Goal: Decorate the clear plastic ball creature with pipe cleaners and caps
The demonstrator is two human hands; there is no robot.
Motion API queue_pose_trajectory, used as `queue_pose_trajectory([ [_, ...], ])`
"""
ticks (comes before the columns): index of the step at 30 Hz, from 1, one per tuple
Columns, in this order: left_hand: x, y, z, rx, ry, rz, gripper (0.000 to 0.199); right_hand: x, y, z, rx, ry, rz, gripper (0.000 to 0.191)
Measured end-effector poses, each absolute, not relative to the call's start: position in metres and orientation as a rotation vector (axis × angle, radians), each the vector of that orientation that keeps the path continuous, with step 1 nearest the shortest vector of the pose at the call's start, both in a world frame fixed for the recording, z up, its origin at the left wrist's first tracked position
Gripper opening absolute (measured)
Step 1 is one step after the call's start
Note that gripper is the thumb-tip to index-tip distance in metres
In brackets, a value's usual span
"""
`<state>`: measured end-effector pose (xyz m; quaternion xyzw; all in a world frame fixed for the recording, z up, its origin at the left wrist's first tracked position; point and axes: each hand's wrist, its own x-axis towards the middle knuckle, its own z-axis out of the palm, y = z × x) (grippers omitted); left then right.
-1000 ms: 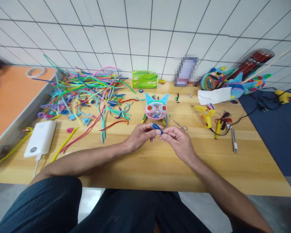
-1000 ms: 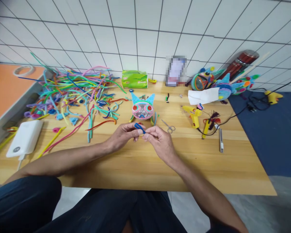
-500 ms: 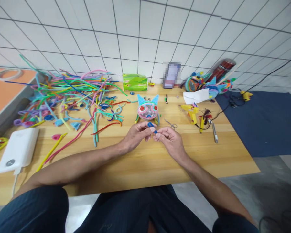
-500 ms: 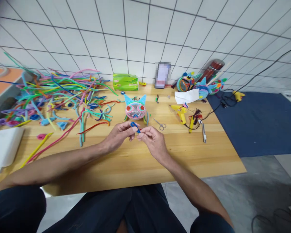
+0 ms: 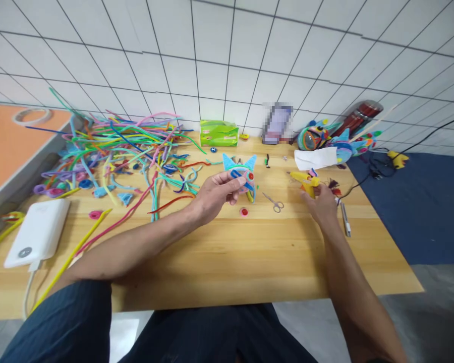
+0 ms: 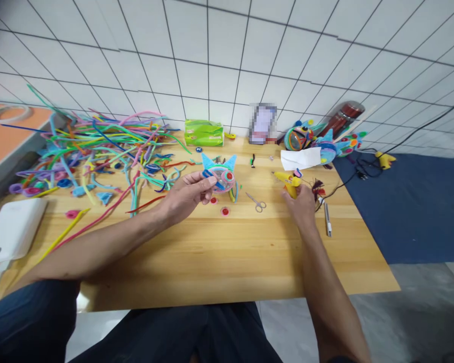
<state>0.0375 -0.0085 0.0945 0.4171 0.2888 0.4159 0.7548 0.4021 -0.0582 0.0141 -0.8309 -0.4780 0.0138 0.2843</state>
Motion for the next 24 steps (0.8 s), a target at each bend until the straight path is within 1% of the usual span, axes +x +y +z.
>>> queue_pose_trajectory([
  [4, 0.04, 0.001, 0.107, 0.881, 0.594, 0.899, 0.041, 0.408, -0.036, 0.016, -2.338, -1.202, 0.266, 0.034],
  [7, 0.041, 0.012, 0.114, 0.838, 0.593, 0.902, 0.033, 0.405, -0.029, 0.03, -2.258, -1.254, 0.299, 0.031],
  [10, 0.043, 0.023, 0.118, 0.763, 0.622, 0.939, 0.028, 0.396, -0.029, 0.053, -2.064, -1.325, 0.363, 0.038],
  [13, 0.044, 0.031, 0.118, 0.738, 0.646, 0.957, 0.027, 0.374, -0.035, 0.086, -1.744, -1.406, 0.553, 0.042],
  [18, 0.043, 0.034, 0.11, 0.764, 0.659, 1.001, 0.025, 0.325, -0.044, 0.131, -1.543, -1.495, 0.69, 0.026],
  [20, 0.042, 0.035, 0.106, 0.76, 0.667, 1.029, 0.026, 0.31, -0.047, 0.138, -1.484, -1.537, 0.722, 0.022],
  [24, 0.044, 0.039, 0.099, 0.74, 0.659, 1.047, 0.023, 0.295, -0.049, 0.134, -1.42, -1.609, 0.722, 0.021],
])
